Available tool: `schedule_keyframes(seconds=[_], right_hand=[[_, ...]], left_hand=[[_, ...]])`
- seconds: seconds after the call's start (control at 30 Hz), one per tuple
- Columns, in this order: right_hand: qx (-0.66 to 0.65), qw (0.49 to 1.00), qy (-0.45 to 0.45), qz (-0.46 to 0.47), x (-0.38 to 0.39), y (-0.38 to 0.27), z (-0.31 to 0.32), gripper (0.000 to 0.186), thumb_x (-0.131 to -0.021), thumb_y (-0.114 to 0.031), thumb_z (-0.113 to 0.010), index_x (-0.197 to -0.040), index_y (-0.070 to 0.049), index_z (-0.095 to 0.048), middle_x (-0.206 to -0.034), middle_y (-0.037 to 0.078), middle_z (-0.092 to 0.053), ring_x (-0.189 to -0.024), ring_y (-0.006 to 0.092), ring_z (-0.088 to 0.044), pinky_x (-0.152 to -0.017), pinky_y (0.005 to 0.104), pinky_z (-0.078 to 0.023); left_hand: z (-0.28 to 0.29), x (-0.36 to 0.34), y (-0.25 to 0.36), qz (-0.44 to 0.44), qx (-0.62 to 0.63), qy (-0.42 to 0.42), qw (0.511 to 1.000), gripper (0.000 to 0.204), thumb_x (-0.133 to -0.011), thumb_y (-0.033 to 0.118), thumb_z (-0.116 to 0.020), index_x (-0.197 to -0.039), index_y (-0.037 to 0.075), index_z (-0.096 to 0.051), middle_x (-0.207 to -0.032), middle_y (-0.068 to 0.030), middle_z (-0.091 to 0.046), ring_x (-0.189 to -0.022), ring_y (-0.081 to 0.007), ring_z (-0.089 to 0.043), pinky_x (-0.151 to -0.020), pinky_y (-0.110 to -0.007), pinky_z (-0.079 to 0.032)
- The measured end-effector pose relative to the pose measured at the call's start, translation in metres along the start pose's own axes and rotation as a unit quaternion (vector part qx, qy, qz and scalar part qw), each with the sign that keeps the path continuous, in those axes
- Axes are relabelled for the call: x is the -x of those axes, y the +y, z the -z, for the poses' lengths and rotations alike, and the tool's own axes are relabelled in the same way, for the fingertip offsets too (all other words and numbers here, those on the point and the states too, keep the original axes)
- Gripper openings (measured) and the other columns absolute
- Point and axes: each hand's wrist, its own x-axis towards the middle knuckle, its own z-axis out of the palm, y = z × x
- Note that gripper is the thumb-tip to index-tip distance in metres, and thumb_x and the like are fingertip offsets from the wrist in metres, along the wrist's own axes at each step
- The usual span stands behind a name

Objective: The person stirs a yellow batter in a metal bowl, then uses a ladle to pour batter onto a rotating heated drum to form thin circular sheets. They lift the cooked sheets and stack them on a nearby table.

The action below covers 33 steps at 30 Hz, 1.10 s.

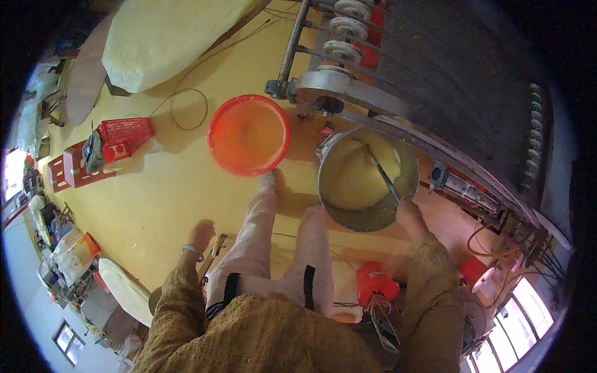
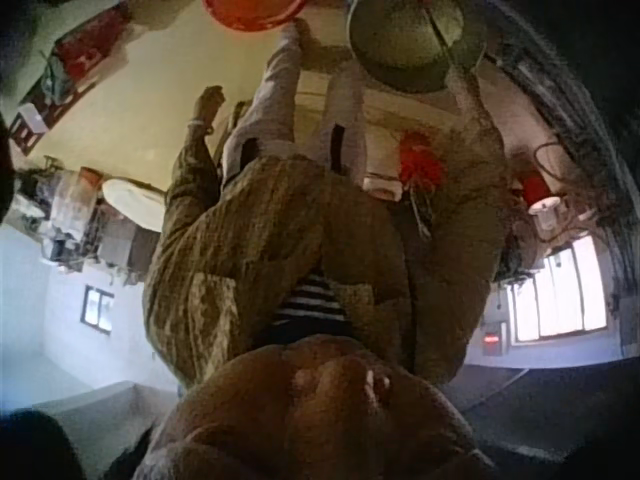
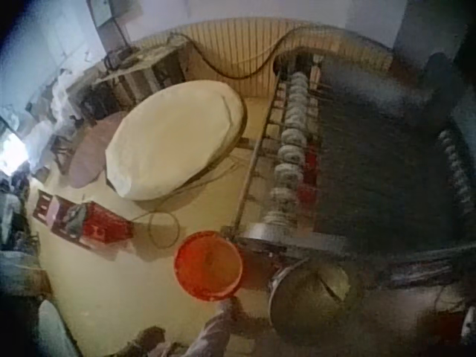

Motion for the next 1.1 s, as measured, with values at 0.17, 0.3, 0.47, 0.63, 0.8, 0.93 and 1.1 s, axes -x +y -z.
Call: schedule_keyframes(seconds=[0.17, 0.3, 0.47, 0.63, 0.8, 0.93, 1.1], right_hand=[[0.033, 0.999, -0.022, -0.022, -0.013, 0.017, -0.079, 0.024, -0.087, -0.014, -0.048, -0.063, -0.01, -0.047, -0.056, 0.002, -0.047, -0.042, 0.015, -0.041, -0.04, 0.0299, -0.035], [-0.217, 0.914, -0.262, -0.221, 0.024, -0.019, -0.106, 0.026, -0.086, -0.013, -0.046, -0.06, -0.008, -0.048, -0.056, 0.004, -0.049, -0.041, 0.0161, -0.042, -0.039, 0.0316, -0.035], [-0.504, 0.773, -0.361, -0.134, 0.063, -0.053, -0.106, 0.027, -0.087, -0.015, -0.046, -0.06, -0.011, -0.045, -0.054, 0.002, -0.047, -0.042, 0.0138, -0.041, -0.042, 0.0286, -0.036], [-0.623, 0.493, -0.593, -0.131, 0.045, -0.071, -0.086, 0.031, -0.089, -0.018, -0.045, -0.06, -0.015, -0.038, -0.052, -0.002, -0.04, -0.044, 0.0098, -0.038, -0.044, 0.0249, -0.035], [-0.525, 0.761, -0.37, -0.089, 0.018, -0.039, -0.001, 0.026, -0.09, -0.018, -0.046, -0.065, -0.015, -0.039, -0.054, -0.004, -0.038, -0.045, 0.0093, -0.038, -0.039, 0.0277, -0.033], [0.016, 1.0, 0.002, -0.01, -0.021, 0.011, -0.003, 0.021, -0.088, -0.018, -0.048, -0.067, -0.012, -0.049, -0.057, 0.0, -0.042, -0.048, 0.0132, -0.043, -0.041, 0.03, -0.036], [0.093, 0.993, 0.071, -0.02, -0.038, 0.051, -0.091, 0.02, -0.085, -0.014, -0.048, -0.066, -0.011, -0.05, -0.058, 0.001, -0.045, -0.049, 0.0139, -0.045, -0.043, 0.0301, -0.037]], left_hand=[[-0.011, 0.013, -0.015, -0.04, -0.05, -0.011, 0.998, 0.026, -0.077, 0.012, -0.06, -0.101, 0.003, -0.059, -0.087, -0.0091, -0.063, -0.079, -0.0178, -0.06, -0.07, -0.031, -0.048], [-0.008, 0.02, -0.006, -0.045, -0.105, -0.035, 0.993, 0.026, -0.08, 0.01, -0.058, -0.104, 0.001, -0.055, -0.086, -0.0085, -0.061, -0.078, -0.0167, -0.058, -0.07, -0.029, -0.048], [-0.004, 0.013, 0.001, -0.077, -0.024, 0.005, 0.997, 0.015, -0.076, 0.011, -0.061, -0.087, 0.001, -0.06, -0.081, -0.0124, -0.059, -0.078, -0.0226, -0.057, -0.069, -0.033, -0.046], [0.009, 0.001, 0.0, -0.077, -0.043, -0.024, 0.996, 0.022, -0.081, 0.011, -0.057, -0.102, 0.002, -0.057, -0.081, -0.0036, -0.059, -0.071, -0.0122, -0.056, -0.062, -0.028, -0.047], [0.017, -0.005, 0.007, -0.083, -0.058, 0.003, 0.995, 0.018, -0.076, 0.009, -0.057, -0.091, -0.001, -0.06, -0.088, -0.0139, -0.061, -0.086, -0.0252, -0.059, -0.073, -0.033, -0.048], [0.007, -0.002, 0.01, -0.059, -0.042, -0.008, 0.997, 0.02, -0.078, 0.008, -0.057, -0.096, 0.001, -0.059, -0.088, -0.0123, -0.063, -0.081, -0.0197, -0.061, -0.07, -0.03, -0.049], [-0.006, 0.018, 0.007, -0.021, -0.025, -0.03, 0.999, 0.021, -0.079, 0.009, -0.059, -0.098, 0.002, -0.059, -0.084, -0.0109, -0.062, -0.073, -0.0167, -0.06, -0.068, -0.03, -0.049]])
